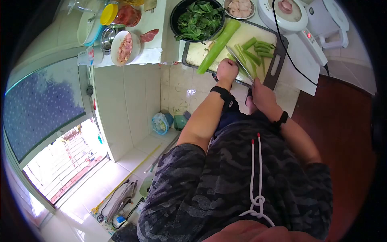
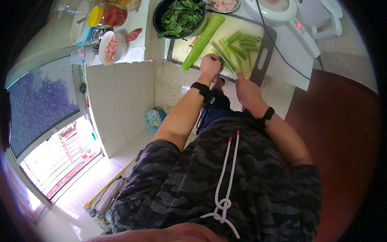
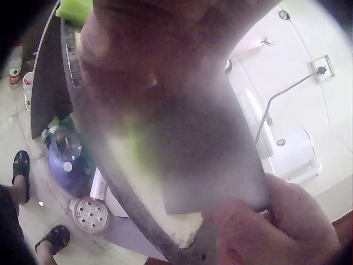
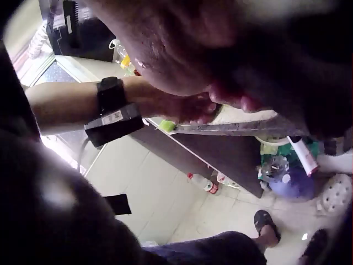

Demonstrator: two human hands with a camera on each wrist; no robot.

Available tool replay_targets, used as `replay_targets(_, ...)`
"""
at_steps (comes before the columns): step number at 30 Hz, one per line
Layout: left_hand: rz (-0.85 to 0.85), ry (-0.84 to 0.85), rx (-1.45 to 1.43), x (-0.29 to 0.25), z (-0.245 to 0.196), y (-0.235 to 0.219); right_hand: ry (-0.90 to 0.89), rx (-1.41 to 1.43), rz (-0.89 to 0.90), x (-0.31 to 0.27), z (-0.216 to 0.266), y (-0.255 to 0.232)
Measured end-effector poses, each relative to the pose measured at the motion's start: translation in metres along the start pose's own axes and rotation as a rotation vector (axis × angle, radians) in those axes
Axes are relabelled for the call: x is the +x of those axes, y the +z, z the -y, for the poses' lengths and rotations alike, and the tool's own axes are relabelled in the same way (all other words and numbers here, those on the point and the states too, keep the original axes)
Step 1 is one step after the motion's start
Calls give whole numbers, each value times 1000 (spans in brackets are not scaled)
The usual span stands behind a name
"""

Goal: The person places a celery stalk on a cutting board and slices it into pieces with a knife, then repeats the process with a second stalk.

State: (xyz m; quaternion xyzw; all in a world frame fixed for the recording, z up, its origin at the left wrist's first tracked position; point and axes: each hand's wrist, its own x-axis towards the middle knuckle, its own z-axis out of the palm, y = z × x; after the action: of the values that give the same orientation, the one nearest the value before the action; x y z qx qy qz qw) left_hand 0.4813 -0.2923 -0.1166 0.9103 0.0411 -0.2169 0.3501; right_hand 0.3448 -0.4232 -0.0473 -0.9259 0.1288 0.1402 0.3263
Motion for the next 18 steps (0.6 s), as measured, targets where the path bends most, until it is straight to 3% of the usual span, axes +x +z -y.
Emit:
replay_targets(2,-15,13,7,-1,-2,-4,41,-24,-15,8,2,-2)
replay_targets(4,157,-183,-497,-5,-1,-9,29,-8,-47,5,-4,-3)
replay_targets(5,159,-178,-497,-5,-1,-10,15,7,-81,7,-7,-3)
replay_targets(9,147,-146,-419,-12,0,-8,27,16,-39,-5,3,-18)
replay_targets(18,17,-8,61,-6,-6,-3,-9,-15,32,-5,3,-17)
